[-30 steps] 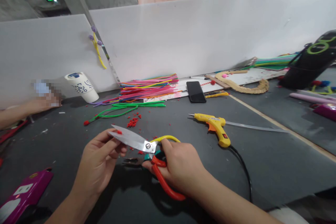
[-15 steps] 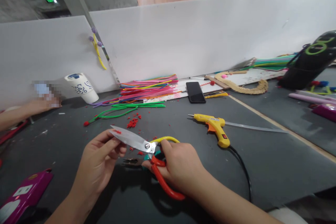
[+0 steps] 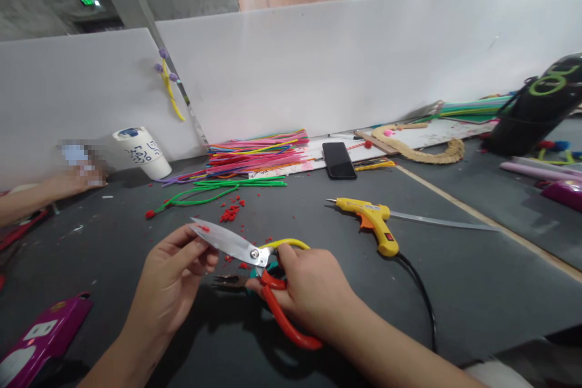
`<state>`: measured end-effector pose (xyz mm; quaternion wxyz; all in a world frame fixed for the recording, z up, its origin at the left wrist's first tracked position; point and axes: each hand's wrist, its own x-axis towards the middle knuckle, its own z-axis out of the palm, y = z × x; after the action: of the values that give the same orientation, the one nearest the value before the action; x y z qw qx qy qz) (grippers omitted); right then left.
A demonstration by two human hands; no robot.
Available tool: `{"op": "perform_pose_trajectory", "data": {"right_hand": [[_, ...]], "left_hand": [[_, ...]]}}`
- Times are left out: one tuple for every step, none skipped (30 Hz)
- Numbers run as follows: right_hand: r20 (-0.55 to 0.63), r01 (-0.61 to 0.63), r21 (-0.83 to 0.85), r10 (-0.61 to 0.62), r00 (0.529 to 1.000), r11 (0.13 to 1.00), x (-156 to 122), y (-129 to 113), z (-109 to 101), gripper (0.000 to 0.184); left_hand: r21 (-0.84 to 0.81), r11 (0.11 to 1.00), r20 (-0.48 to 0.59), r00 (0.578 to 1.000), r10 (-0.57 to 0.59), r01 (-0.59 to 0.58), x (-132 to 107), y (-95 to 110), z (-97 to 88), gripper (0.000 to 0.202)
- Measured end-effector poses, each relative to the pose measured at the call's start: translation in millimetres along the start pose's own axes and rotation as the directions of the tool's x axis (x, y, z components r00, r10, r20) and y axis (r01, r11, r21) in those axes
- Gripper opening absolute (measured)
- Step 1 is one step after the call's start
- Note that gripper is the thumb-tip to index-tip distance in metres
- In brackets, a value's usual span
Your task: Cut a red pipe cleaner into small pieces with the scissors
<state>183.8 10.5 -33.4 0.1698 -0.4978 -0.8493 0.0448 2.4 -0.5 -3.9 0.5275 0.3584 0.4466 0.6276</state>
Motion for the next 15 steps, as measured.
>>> {"op": "perform_pose_trajectory", "data": {"right_hand": [[0.0,0.001,0.0,-0.001,1.0,1.0,-0.3,0.0,0.3,0.04],[0.002,0.002,-0.001,-0.002,1.0,1.0,-0.6,0.1,0.7,0.04],[0.004,0.004,-0.004,-0.004,1.0,1.0,-0.8,0.2,1.0,0.04],[0.007,0.006,-0.007,-0.006,1.0,1.0,-1.0,0.4,1.2,0.041],[0.01,0.004,-0.012,-0.004,1.0,1.0,-1.1,0.6,1.3,0.041],[0.015,0.001,-0.017,-0.001,1.0,1.0,-1.1,0.8,1.1,0.041],[0.017,-0.004,-0.022,0.004,1.0,1.0,-0.9,1.0,0.7,0.042],[0.02,-0.007,-0.027,0.008,1.0,1.0,-0.7,1.2,0.2,0.042],[0.022,-0.008,-0.029,0.008,1.0,1.0,-0.3,1.4,-0.4,0.042],[0.025,-0.008,-0.029,0.009,1.0,1.0,0.1,1.6,-1.0,0.042],[0.027,-0.01,-0.027,0.01,1.0,1.0,0.6,1.8,-1.5,0.043],[0.03,-0.014,-0.02,0.014,0.999,1.0,1.1,1.9,-1.8,0.043],[0.034,-0.024,-0.01,0.025,0.999,1.0,1.6,2.0,-2.1,0.043],[0.038,-0.041,0.004,0.041,0.998,0.999,1.9,1.9,-2.4,0.043],[0.043,-0.06,0.021,0.059,0.997,0.998,2.2,1.6,-2.8,0.042]], "left_hand": [[-0.001,1.0,0.0,1.0,0.001,-0.001,0.2,0.0,0.0,0.006],[-0.004,1.0,0.002,1.0,0.003,-0.003,0.4,0.1,0.0,0.006],[-0.007,1.0,0.004,1.0,0.006,-0.006,0.6,0.2,0.1,0.006],[-0.011,1.0,0.005,1.0,0.009,-0.009,0.6,0.4,0.3,0.006],[-0.015,1.0,0.004,1.0,0.011,-0.011,0.6,0.6,0.5,0.007],[-0.018,1.0,0.003,1.0,0.01,-0.01,0.5,0.8,0.7,0.007],[-0.021,1.0,0.001,1.0,0.008,-0.008,0.4,1.0,0.8,0.007],[-0.022,1.0,-0.002,1.0,0.005,-0.005,0.4,1.1,1.0,0.007],[-0.023,1.0,-0.003,1.0,0.002,-0.002,0.3,1.1,1.0,0.007],[-0.024,1.0,-0.004,1.0,0.001,-0.001,0.3,1.0,1.0,0.007],[-0.024,1.0,-0.005,1.0,0.002,-0.002,0.4,0.8,0.9,0.007],[-0.022,1.0,-0.007,1.0,0.003,-0.004,0.6,0.5,0.8,0.007],[-0.019,1.0,-0.007,1.0,0.006,-0.006,0.8,0.1,0.6,0.008],[-0.016,1.0,-0.007,1.0,0.008,-0.008,1.2,-0.4,0.4,0.008],[-0.015,1.0,-0.006,1.0,0.011,-0.011,1.8,-1.0,0.0,0.008]]}}
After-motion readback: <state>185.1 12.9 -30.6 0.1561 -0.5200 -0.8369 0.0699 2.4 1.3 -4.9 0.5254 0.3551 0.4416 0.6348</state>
